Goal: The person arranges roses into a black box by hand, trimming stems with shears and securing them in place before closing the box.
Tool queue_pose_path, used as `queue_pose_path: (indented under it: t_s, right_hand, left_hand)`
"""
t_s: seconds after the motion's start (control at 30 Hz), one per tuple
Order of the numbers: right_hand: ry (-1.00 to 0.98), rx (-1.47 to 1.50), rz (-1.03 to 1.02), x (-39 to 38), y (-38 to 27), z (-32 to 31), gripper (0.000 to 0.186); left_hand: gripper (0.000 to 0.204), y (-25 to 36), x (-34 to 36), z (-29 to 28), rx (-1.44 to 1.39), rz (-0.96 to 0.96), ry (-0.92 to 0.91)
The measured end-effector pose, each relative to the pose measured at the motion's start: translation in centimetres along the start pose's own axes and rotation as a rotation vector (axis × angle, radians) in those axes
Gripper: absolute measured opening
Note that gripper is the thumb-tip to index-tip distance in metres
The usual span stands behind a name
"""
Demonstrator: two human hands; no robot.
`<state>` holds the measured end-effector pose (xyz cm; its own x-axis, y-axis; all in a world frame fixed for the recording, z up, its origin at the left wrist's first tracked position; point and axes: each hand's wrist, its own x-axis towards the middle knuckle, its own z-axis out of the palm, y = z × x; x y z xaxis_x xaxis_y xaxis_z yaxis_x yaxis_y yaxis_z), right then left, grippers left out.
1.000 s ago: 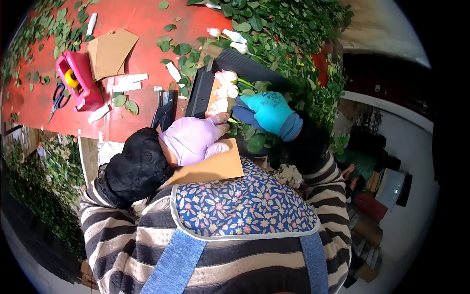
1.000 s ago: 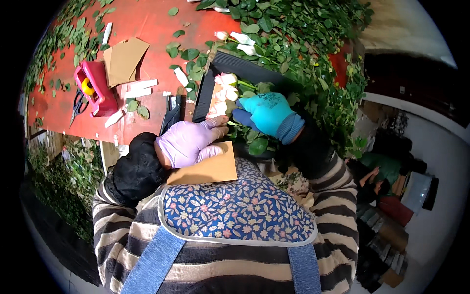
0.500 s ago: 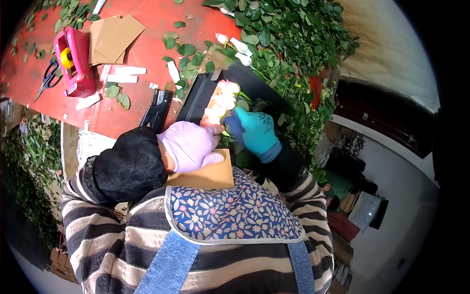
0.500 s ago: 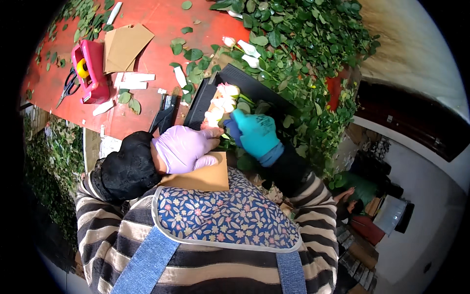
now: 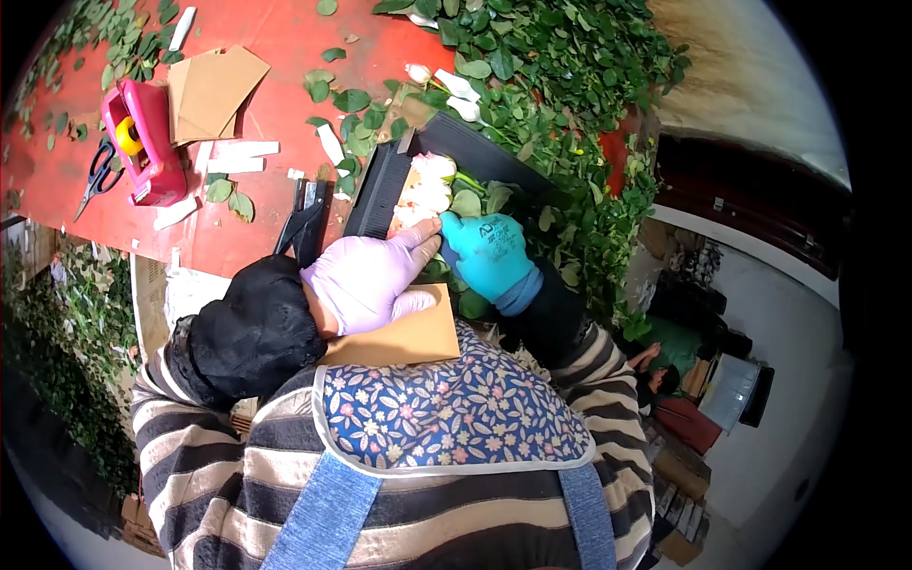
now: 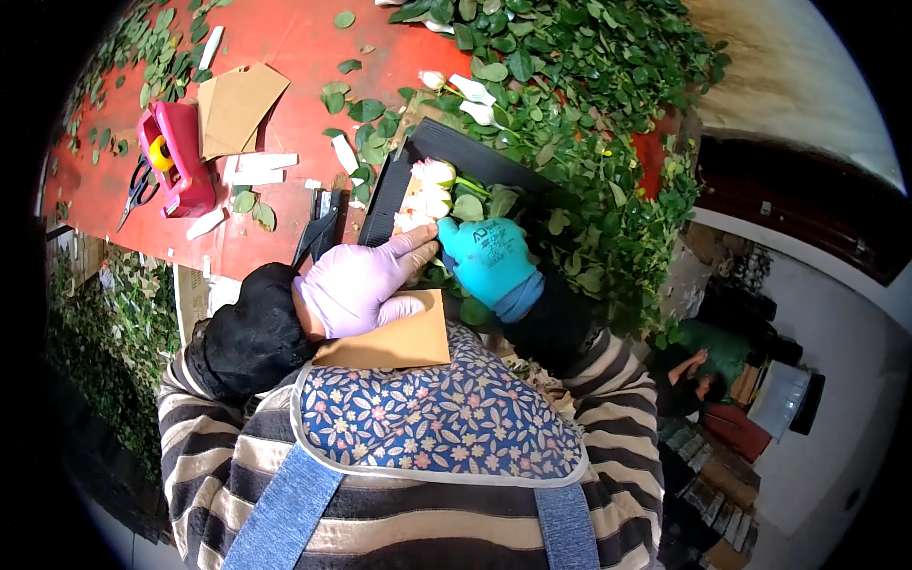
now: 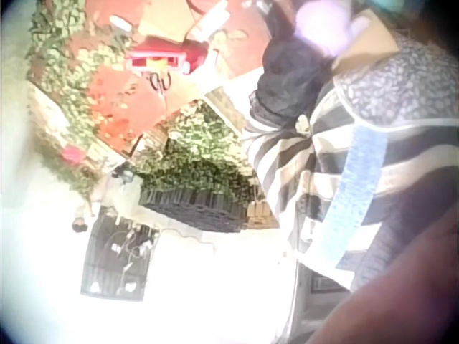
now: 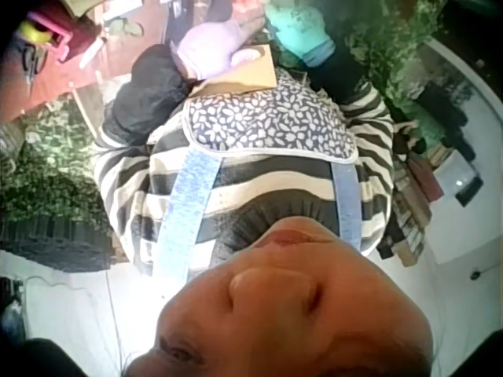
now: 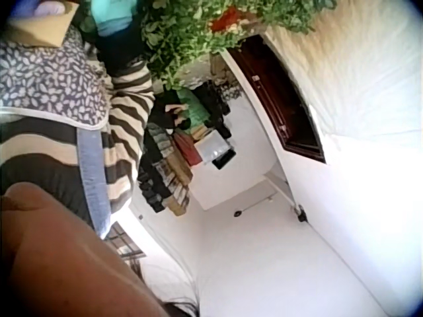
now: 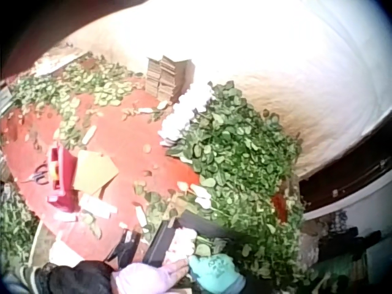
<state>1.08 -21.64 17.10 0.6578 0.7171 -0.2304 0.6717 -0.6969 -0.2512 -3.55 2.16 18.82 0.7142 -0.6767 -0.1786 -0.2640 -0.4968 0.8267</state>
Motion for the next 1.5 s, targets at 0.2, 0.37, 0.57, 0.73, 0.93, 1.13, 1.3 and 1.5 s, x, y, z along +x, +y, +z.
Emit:
queue_pose_path:
  t_s: [0.2,0.37,0.57,0.73,0.93,1.13,1.3,1.5]
  right_hand:
    - [-0.046,-0.002,-0.016,-0.1,0.1,-1.1,0.019]
    - [-0.014,0.061,0.036,0.7,0.1,-5.1,0.025]
    - [0.14,-0.029,0.025,1.4,1.9,-1.8,0.017]
    - [0.138,0.047,0.068,1.2,1.3,-1.1,0.021]
    - [0.057,0.08,0.138,1.1,1.0,-1.0,0.017]
    - [0.124,0.092,0.171,0.6,0.9,-1.8,0.018]
    - [0.162,0.107,0.155,-0.3,0.3,-2.2,0.018]
    - [0.168,0.14,0.196,-0.5,0.5,-0.9,0.014]
  left_hand:
    - [0.061,0.0,0.6,0.5,0.126,-0.018,-0.031]
    - [0.062,-0.2,0.8,0.5,0.111,-0.042,-0.06]
    - [0.064,-0.2,1.1,0.3,0.084,-0.06,-0.091]
    - [0.062,-0.2,0.7,0.3,0.068,-0.037,-0.07]
    - [0.061,-0.6,0.8,0.0,0.034,-0.016,-0.091]
    - [0.051,-1.6,1.4,0.0,-0.074,0.108,-0.043]
    - [0.031,-1.9,1.4,-0.7,-0.496,0.198,0.173]
    - [0.027,-3.3,-2.4,-3.9,-0.992,-0.145,0.747]
